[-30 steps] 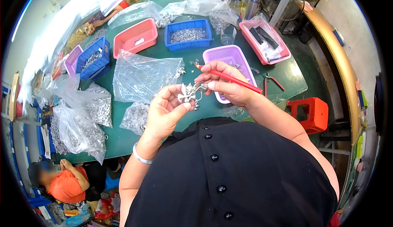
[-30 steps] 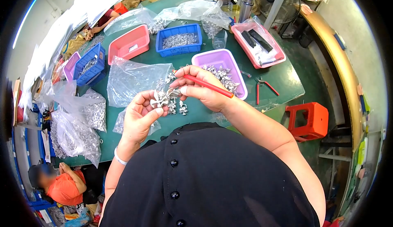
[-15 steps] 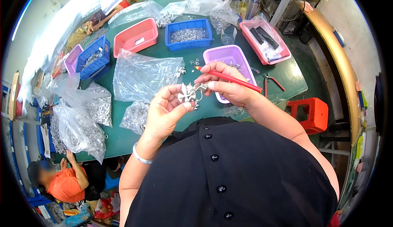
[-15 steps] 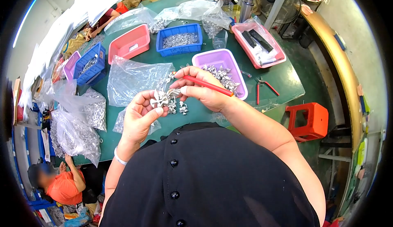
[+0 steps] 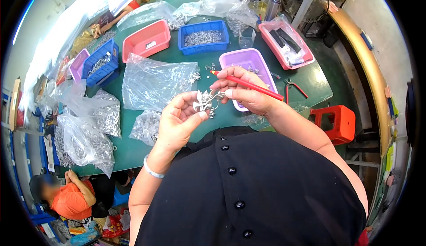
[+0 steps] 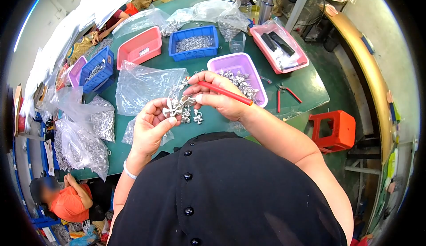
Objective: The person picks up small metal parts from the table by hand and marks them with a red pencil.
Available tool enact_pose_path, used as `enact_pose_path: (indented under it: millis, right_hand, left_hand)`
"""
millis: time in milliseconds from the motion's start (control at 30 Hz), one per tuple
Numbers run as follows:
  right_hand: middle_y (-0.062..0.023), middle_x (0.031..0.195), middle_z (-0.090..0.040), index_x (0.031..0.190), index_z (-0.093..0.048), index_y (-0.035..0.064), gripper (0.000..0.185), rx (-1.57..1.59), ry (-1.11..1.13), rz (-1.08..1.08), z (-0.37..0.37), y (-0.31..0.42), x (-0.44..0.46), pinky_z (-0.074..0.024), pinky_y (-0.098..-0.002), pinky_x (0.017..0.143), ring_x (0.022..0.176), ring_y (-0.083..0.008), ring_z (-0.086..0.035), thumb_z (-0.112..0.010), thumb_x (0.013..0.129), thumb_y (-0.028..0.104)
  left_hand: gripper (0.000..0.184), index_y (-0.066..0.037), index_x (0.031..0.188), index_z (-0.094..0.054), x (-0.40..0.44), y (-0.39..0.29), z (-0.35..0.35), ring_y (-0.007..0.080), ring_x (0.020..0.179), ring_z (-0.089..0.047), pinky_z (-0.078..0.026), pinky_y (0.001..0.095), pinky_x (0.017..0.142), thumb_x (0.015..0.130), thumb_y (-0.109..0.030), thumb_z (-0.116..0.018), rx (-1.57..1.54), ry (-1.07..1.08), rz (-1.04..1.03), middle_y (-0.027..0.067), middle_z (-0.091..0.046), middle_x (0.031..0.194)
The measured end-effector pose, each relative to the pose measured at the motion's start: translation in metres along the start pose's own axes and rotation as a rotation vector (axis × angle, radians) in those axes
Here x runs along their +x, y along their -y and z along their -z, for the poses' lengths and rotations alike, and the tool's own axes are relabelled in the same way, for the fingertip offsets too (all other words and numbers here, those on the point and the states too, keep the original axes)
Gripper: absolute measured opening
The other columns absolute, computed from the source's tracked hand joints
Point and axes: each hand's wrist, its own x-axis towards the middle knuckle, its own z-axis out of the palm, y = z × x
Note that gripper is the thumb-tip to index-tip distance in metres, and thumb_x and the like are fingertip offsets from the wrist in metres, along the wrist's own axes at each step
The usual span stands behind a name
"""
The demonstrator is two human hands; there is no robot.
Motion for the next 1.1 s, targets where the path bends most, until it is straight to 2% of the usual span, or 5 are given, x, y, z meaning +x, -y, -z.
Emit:
enact_pose_path:
  millis: [133,333,533,633,1100]
  right_hand:
    - [-0.0137,0.101,-0.056,0.11,-0.043,0.0015,0.034,0.001,-0.037,-0.002,-0.005,0.003,-0.001,-0.0464,-0.0303,0.075,0.09,-0.0168,-0.054,-0.054,0.078,0.003]
    - [-0.0133,0.1,-0.056,0.109,-0.044,0.0015,0.033,-0.027,-0.046,0.0,-0.007,0.004,-0.002,-0.0465,-0.0293,0.074,0.085,-0.0155,-0.054,-0.055,0.077,0.003]
    - [-0.0125,0.098,-0.056,0.108,-0.044,0.0011,0.033,-0.054,-0.053,-0.016,-0.011,0.007,-0.003,-0.0467,-0.0286,0.073,0.084,-0.0146,-0.054,-0.056,0.077,0.003]
    - [-0.011,0.1,-0.056,0.112,-0.044,0.0033,0.037,-0.083,-0.033,-0.037,-0.01,0.007,-0.004,-0.046,-0.0305,0.075,0.093,-0.0168,-0.055,-0.057,0.078,0.006]
    - [-0.0092,0.095,-0.057,0.109,-0.045,0.0039,0.034,-0.091,-0.111,-0.061,-0.005,0.008,-0.013,-0.0476,-0.0288,0.07,0.084,-0.0155,-0.058,-0.059,0.078,0.008]
  left_hand:
    - [0.036,0.003,0.109,-0.045,-0.001,0.001,0.001,0.0151,0.09,-0.057,-0.049,0.0282,0.079,0.076,0.007,-0.057,-0.009,0.003,-0.001,0.0089,-0.055,0.101]
    - [0.037,0.004,0.112,-0.043,-0.003,0.002,0.003,0.0162,0.09,-0.057,-0.049,0.029,0.078,0.078,0.005,-0.055,-0.005,0.006,-0.007,0.0099,-0.054,0.103]
    - [0.039,0.005,0.116,-0.041,-0.004,0.005,0.006,0.0162,0.089,-0.057,-0.049,0.0291,0.078,0.079,0.003,-0.054,-0.014,-0.001,0.009,0.0105,-0.054,0.103]
    - [0.039,0.005,0.116,-0.042,-0.005,0.006,0.007,0.0159,0.088,-0.057,-0.049,0.0289,0.077,0.08,0.003,-0.053,-0.021,-0.009,0.011,0.0105,-0.055,0.103]
    - [0.036,0.007,0.118,-0.043,0.003,0.007,0.004,0.0175,0.084,-0.059,-0.049,0.0297,0.077,0.083,-0.001,-0.047,-0.105,0.016,0.092,0.0136,-0.057,0.102]
